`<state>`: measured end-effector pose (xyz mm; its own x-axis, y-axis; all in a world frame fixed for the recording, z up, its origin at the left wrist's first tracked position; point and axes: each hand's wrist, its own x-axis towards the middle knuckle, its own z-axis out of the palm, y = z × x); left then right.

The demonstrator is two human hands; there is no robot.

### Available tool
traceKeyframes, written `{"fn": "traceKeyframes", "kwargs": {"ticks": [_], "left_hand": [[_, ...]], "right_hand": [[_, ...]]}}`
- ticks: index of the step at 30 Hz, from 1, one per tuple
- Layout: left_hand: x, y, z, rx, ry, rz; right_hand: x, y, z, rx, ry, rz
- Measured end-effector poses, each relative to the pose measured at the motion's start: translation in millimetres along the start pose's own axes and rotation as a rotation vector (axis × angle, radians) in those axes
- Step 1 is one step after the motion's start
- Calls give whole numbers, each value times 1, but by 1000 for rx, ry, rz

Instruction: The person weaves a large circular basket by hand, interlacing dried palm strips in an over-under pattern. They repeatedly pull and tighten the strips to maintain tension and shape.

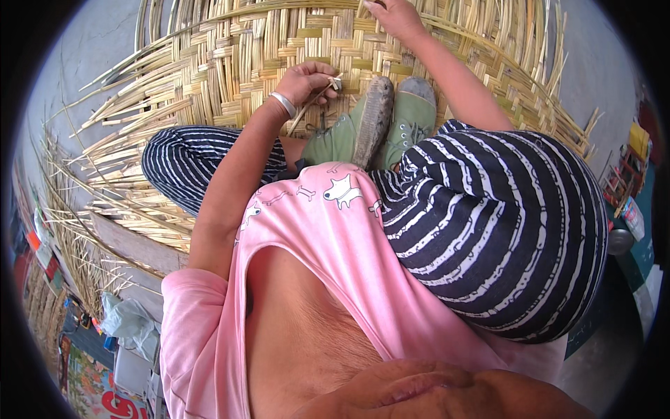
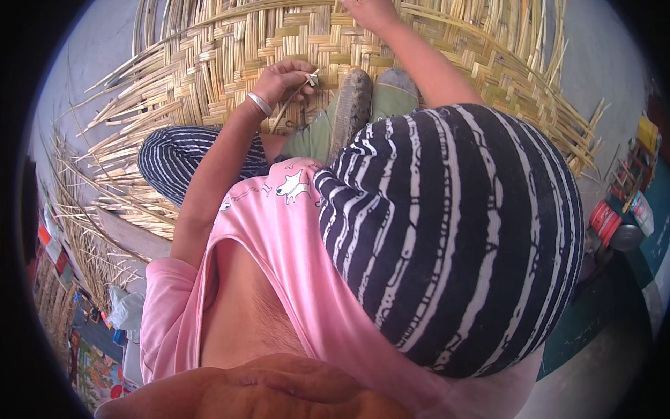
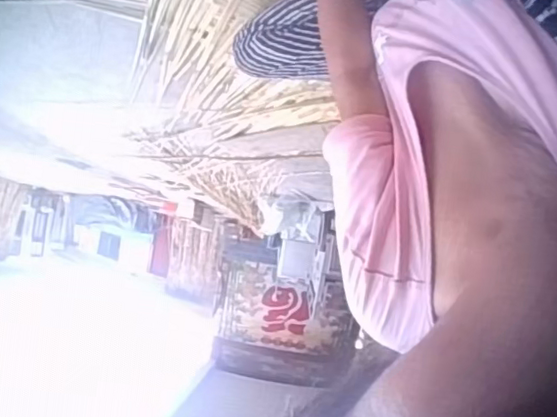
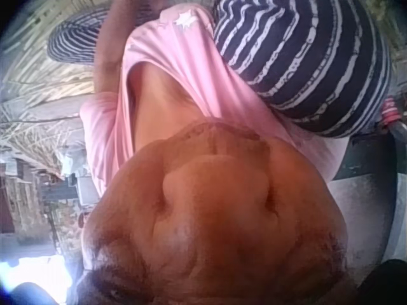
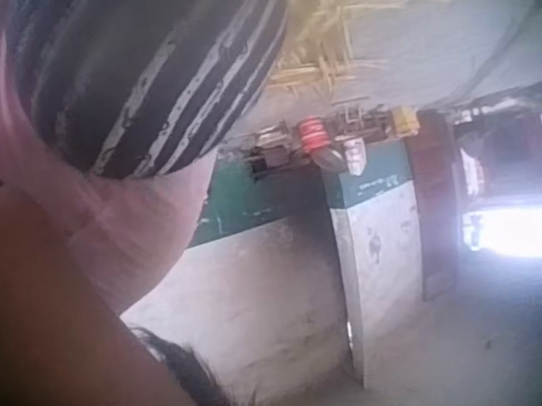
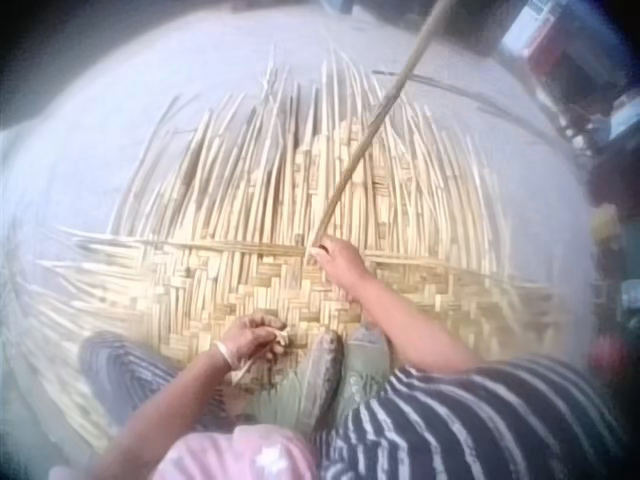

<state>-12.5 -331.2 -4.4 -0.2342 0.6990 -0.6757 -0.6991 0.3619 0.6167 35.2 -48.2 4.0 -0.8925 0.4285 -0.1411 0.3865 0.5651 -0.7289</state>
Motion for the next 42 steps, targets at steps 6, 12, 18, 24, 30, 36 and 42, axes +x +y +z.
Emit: {"fn": "traceKeyframes", "kwargs": {"ticks": [6,12,18,24,30,36,42], "left_hand": [[-1,2,2,27,21,-2],[-2,2,1,36,20,-4],[-4,3,3,86,38,-13],[-2,1,6,81,51,-4],[-2,-2,11,44,97,34],[-14,-14,6,-77,175,112],[-27,34,-10,5,419,294]], "right_hand": [[20,9,6,-270,-59,-144],[19,2,7,-290,-89,-69],[15,-22,-2,-306,-153,99],[10,-5,7,-386,-212,6],[0,-6,0,-132,-178,-9],[19,-4,6,55,-216,211],[5,-27,-1,-230,-71,166]]}}
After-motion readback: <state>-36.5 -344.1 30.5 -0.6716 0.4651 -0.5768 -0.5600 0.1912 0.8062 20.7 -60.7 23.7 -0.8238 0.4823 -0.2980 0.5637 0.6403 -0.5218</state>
